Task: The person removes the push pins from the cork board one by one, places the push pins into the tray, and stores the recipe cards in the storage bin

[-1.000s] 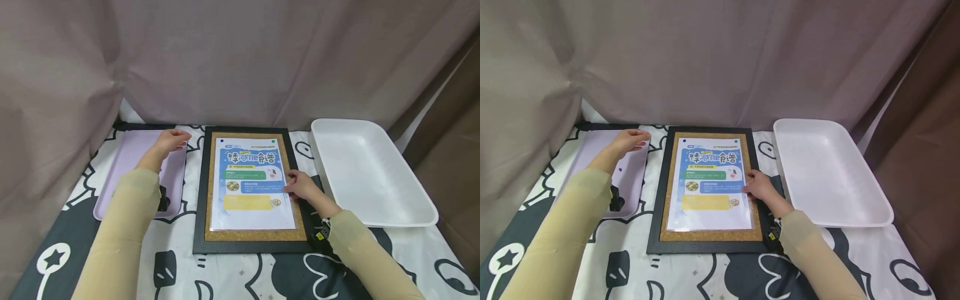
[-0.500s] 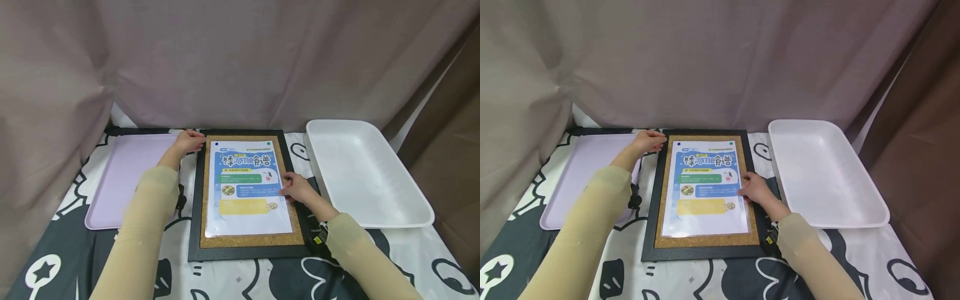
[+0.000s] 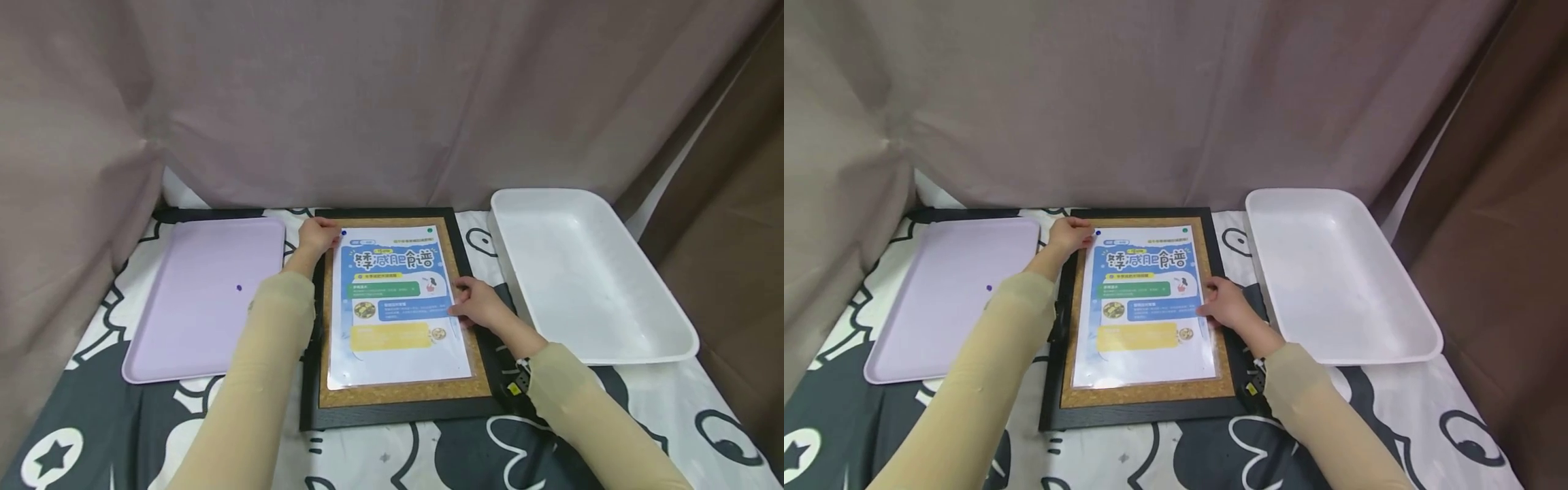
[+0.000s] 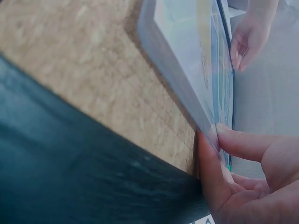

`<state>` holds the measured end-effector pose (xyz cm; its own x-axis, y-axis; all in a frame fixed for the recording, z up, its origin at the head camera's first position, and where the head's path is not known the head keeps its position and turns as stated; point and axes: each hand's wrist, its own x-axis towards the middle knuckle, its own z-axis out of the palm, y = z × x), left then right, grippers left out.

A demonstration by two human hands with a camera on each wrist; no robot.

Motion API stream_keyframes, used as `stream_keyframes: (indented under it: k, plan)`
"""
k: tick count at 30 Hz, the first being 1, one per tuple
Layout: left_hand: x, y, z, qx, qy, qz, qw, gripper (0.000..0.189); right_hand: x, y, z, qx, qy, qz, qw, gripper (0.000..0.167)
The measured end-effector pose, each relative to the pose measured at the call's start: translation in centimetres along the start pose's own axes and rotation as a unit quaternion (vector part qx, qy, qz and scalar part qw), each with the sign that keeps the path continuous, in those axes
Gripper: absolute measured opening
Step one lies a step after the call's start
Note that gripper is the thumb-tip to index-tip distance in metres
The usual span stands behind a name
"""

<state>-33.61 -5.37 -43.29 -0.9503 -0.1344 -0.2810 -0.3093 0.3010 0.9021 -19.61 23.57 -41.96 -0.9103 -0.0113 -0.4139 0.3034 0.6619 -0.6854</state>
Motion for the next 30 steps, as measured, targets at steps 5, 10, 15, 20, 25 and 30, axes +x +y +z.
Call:
stream_keyframes:
  k: [5,10,15,20,25,30]
  plan:
    - [0.4,0.5,0.5,0.090,0.025,-0.003,0.9956,0.023,0.1,0.0,0.2,-0.003,0.001,0.004,1.0000,0.068]
    - [2.9,-1.5,0.9,0.186,0.052,0.030,0.9807,0.016,0.1,0.0,0.4,0.001,-0.008,-0.003,1.0000,0.068]
    - [6.3,-3.2,1.8,0.231,0.061,0.061,0.9691,0.015,0.1,-0.1,0.3,-0.004,-0.001,-0.004,1.0000,0.068]
    - [1.2,0.7,1.2,0.274,0.026,0.042,0.9605,0.022,0.1,-0.2,0.1,-0.009,-0.002,-0.002,1.0000,0.068]
    - [-0.4,1.9,1.2,0.277,0.016,0.030,0.9603,0.023,0.2,-0.2,-0.1,-0.007,-0.003,0.000,1.0000,0.068]
    - [-0.3,1.7,1.2,0.258,0.011,0.023,0.9658,0.022,0.1,-0.2,-0.1,-0.005,-0.003,0.000,1.0000,0.068]
